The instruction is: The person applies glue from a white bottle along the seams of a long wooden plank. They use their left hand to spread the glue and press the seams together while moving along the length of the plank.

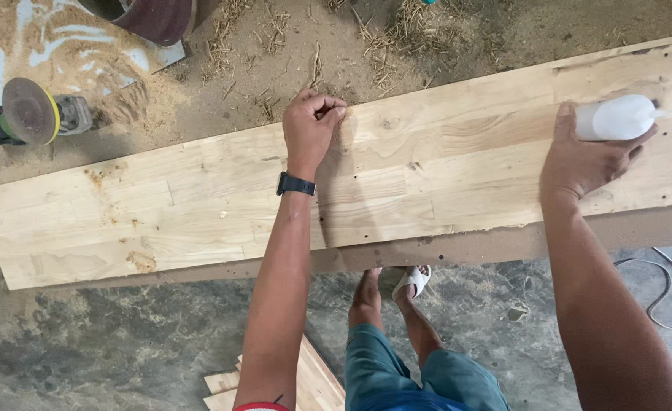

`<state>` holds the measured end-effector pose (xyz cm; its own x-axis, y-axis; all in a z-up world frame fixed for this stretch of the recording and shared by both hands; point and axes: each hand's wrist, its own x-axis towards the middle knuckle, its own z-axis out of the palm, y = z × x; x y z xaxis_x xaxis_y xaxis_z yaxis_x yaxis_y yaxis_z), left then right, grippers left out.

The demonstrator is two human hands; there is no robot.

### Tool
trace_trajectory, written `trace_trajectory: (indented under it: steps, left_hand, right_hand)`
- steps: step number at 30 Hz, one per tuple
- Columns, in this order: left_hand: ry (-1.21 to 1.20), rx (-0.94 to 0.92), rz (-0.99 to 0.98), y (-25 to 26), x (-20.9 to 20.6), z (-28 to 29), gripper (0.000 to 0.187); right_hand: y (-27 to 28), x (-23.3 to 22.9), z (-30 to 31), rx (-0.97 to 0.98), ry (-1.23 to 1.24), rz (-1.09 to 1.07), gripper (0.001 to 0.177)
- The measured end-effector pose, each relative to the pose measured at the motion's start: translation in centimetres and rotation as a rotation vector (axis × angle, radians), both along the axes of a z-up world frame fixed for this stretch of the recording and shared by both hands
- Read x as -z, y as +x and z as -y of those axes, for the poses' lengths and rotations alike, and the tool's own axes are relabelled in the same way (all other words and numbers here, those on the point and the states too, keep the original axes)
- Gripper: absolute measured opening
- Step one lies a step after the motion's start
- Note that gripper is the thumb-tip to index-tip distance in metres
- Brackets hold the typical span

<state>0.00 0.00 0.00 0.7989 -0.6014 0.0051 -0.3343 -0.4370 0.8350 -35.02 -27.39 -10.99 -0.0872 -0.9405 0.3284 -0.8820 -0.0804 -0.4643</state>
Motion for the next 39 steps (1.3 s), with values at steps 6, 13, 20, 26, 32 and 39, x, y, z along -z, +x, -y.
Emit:
trace_trajectory:
  steps: [6, 13, 20, 26, 32, 39]
  left_hand:
    - [-0.091, 0.149, 0.067, -0.4, 0.3, -1.7, 0.01]
    - [-0.13, 0.195, 0.548, -1.7, 0.3, -2.0, 0.017]
    - [0.276, 0.022, 0.696, -3.6, 1.3, -2.9, 0.048]
    - [0.384, 0.002, 0.749, -5.5, 0.3, -3.4, 0.043]
    - [0.39, 0.035, 0.767, -5.3, 0.4, -3.4, 0.039]
    - [0.439, 0.022, 0.766, -5.3, 0.6, -3.4, 0.049]
  right_hand:
    - [-0.1, 0.5, 0.1, 0.023, 0.034, 0.005, 0.125]
    - [0.0, 0.4, 0.2, 0.013, 0.014, 0.006, 0.122]
    - [0.2, 0.1, 0.0, -0.005, -0.001, 0.076, 0.12]
    - [0.0, 0.8, 0.2, 0.0, -0.001, 0.014, 0.126]
    - [-0.2, 1.7, 0.6, 0.043, 0.039, -0.001, 0.129]
    - [0.3, 0.2, 0.1, -0.008, -0.022, 0.011, 0.122]
